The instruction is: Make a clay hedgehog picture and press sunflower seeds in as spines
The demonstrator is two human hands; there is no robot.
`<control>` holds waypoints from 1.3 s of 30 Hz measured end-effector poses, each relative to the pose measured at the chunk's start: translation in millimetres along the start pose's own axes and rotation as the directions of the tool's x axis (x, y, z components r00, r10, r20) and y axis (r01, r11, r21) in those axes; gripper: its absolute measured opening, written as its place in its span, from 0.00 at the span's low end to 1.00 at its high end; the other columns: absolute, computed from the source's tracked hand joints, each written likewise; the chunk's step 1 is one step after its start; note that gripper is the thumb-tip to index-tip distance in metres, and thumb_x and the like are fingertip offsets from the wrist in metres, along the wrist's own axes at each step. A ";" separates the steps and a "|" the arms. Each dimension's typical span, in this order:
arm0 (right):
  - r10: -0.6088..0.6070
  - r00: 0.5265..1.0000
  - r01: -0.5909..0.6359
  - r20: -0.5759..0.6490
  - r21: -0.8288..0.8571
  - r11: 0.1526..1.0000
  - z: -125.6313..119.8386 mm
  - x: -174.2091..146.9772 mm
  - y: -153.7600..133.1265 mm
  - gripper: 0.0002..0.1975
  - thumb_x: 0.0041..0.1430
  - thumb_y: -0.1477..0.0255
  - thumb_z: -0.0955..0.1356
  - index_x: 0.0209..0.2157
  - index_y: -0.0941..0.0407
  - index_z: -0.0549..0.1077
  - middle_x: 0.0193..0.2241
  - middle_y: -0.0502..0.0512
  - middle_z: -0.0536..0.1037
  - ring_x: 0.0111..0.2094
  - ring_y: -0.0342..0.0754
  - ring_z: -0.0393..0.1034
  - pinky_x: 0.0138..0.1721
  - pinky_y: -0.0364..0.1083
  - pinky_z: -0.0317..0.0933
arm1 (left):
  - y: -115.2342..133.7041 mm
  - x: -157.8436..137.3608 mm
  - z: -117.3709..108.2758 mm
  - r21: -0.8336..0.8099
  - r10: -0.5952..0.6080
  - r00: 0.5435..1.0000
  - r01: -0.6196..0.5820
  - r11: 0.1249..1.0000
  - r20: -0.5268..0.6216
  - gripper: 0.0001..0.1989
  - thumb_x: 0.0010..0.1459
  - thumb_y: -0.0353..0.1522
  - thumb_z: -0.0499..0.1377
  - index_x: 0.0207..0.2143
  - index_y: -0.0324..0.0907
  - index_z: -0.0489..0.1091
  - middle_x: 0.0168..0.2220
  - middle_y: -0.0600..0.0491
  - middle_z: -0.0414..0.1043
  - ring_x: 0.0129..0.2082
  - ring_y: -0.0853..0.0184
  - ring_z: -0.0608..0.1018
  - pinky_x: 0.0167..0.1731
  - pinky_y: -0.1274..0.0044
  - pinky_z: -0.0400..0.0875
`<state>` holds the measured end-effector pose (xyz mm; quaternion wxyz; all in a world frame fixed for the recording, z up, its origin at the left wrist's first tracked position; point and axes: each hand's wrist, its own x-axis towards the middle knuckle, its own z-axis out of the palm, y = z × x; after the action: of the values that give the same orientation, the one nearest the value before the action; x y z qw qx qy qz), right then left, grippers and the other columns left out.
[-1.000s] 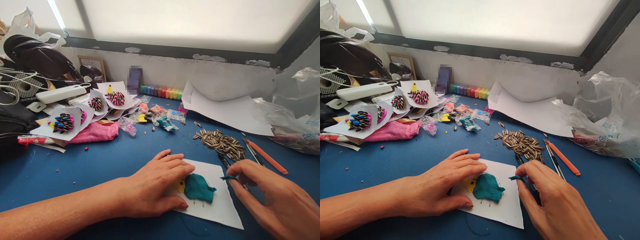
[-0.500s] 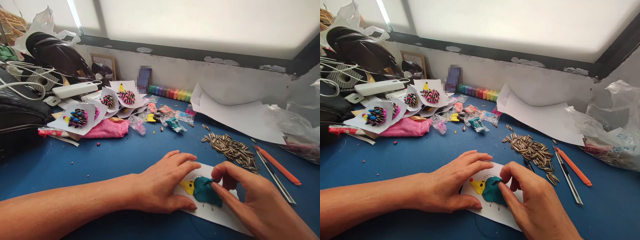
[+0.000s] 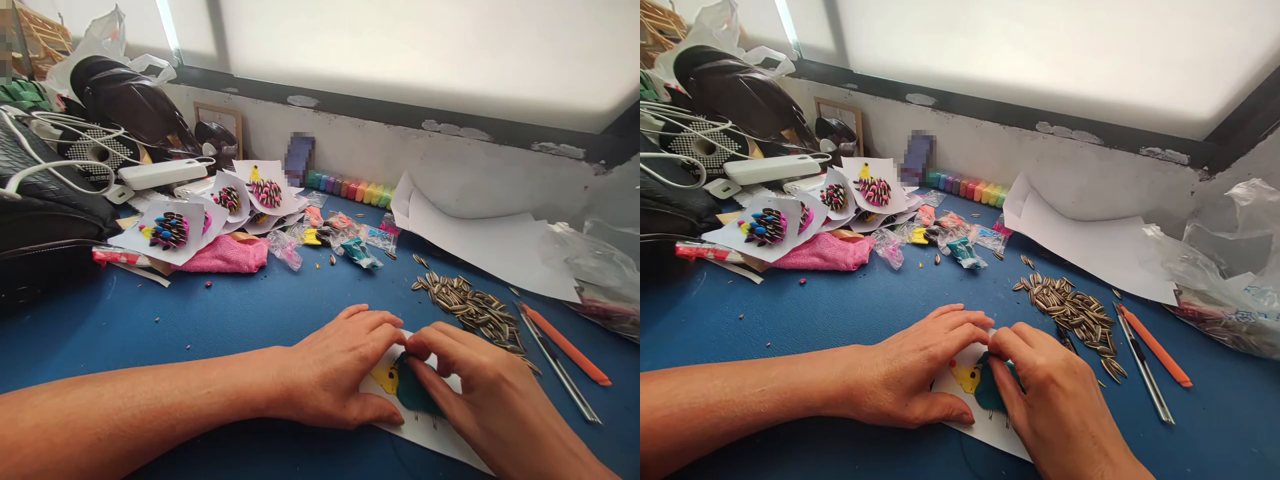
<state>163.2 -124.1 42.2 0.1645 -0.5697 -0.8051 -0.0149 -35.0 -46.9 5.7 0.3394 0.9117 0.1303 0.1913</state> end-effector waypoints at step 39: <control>0.087 0.984 -0.087 -0.154 0.008 0.996 3.2 -13.1 -2.3 0.04 0.63 0.67 0.65 0.37 0.49 0.72 0.28 0.47 0.77 0.24 0.43 0.73 0.23 0.40 0.64 | 0.2 0.6 0.3 0.015 0.011 1.000 -0.011 1.000 0.011 0.37 0.54 0.41 0.68 0.61 0.36 0.60 0.61 0.37 0.63 0.64 0.53 0.64 0.66 0.57 0.47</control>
<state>164.2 -136.2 35.8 0.2271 -0.6014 -0.7643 -0.0510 -34.3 -47.0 5.8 0.3320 0.9160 0.1249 0.1871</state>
